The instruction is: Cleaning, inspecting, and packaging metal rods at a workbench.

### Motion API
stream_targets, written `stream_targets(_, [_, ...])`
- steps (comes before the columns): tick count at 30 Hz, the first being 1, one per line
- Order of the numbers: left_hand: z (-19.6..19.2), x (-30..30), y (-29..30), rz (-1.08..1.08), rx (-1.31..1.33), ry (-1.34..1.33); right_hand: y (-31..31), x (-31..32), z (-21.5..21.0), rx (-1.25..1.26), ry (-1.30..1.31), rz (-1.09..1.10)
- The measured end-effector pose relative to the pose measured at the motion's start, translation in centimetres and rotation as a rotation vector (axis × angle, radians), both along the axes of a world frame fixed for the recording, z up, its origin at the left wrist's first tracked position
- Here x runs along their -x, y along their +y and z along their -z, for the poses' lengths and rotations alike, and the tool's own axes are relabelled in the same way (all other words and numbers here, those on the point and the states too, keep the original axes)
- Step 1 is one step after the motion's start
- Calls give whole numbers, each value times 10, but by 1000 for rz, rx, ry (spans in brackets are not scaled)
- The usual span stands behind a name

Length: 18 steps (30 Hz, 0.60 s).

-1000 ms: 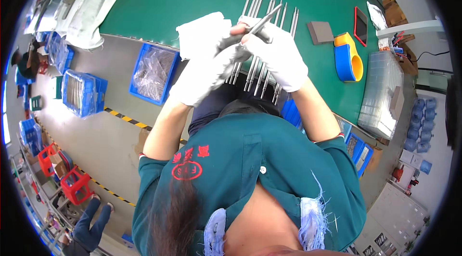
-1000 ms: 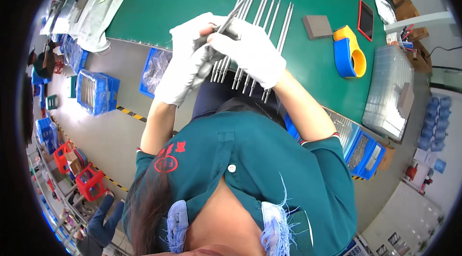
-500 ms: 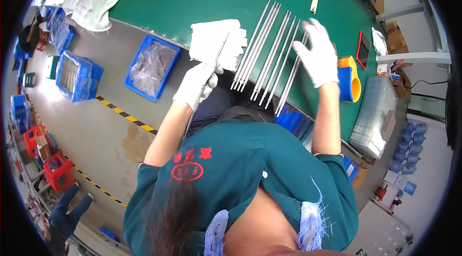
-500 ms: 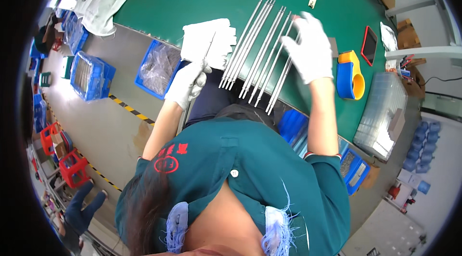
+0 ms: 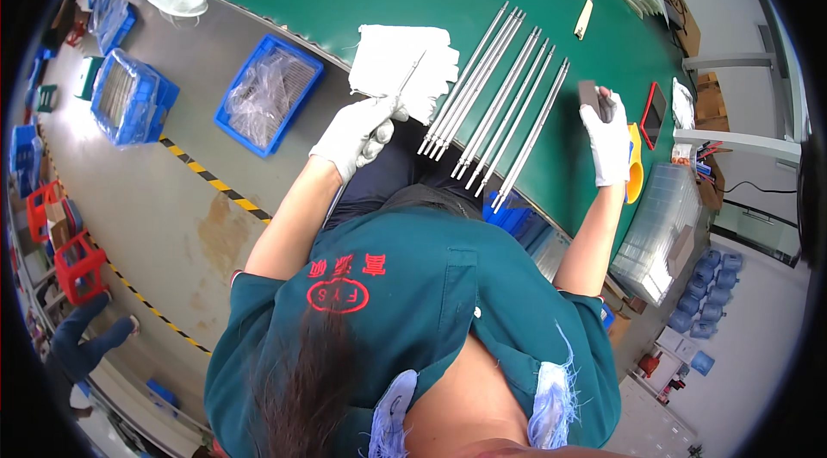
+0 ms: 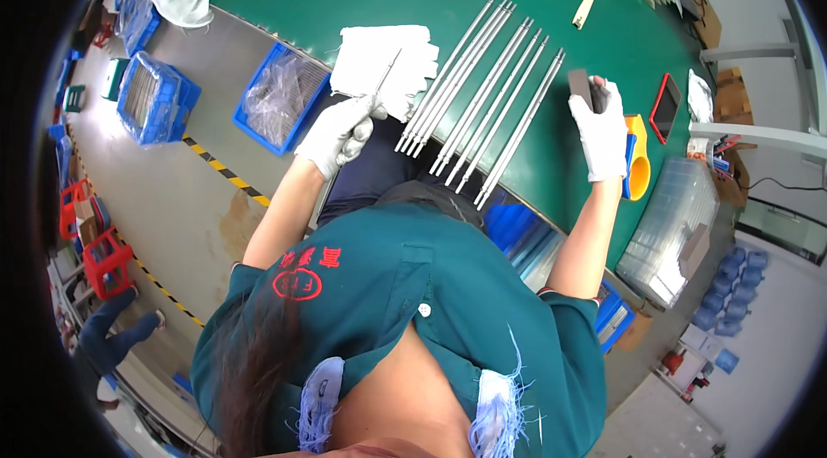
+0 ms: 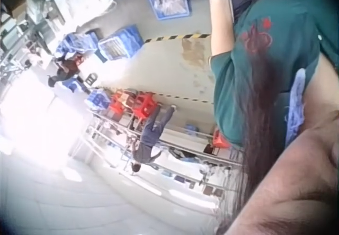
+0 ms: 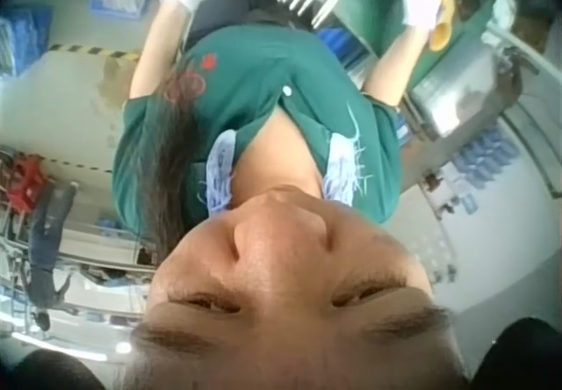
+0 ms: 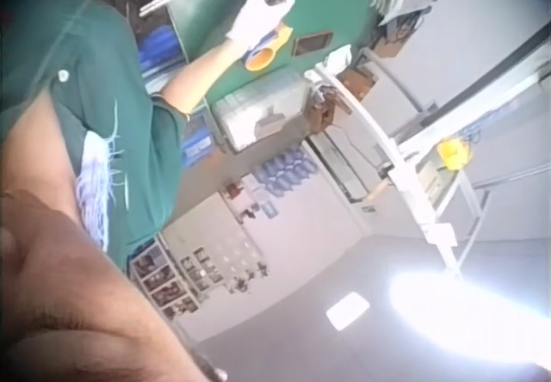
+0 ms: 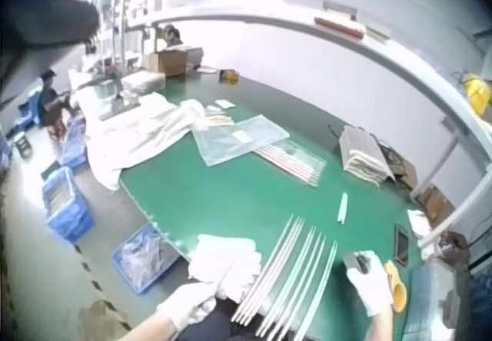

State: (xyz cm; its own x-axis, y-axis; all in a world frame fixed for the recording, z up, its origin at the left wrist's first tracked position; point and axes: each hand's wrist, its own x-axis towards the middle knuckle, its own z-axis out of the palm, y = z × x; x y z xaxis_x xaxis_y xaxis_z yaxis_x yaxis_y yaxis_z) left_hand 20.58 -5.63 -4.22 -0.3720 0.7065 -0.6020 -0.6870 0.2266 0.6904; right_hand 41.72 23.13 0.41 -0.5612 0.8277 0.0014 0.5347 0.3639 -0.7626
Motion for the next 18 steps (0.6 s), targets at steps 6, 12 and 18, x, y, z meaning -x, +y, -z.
stream_targets(6, [-3, -2, 2, -4, 9, 70, -12, -15, 5, -330, -32, 132])
stream_targets(12, [0, 0, 0, -1, -11, 62, -20, -16, 6, -365, -207, 93])
stream_targets(18, [2, 1, -1, 30, -1, 86, -91, 57, -27, -308, 153, -267])
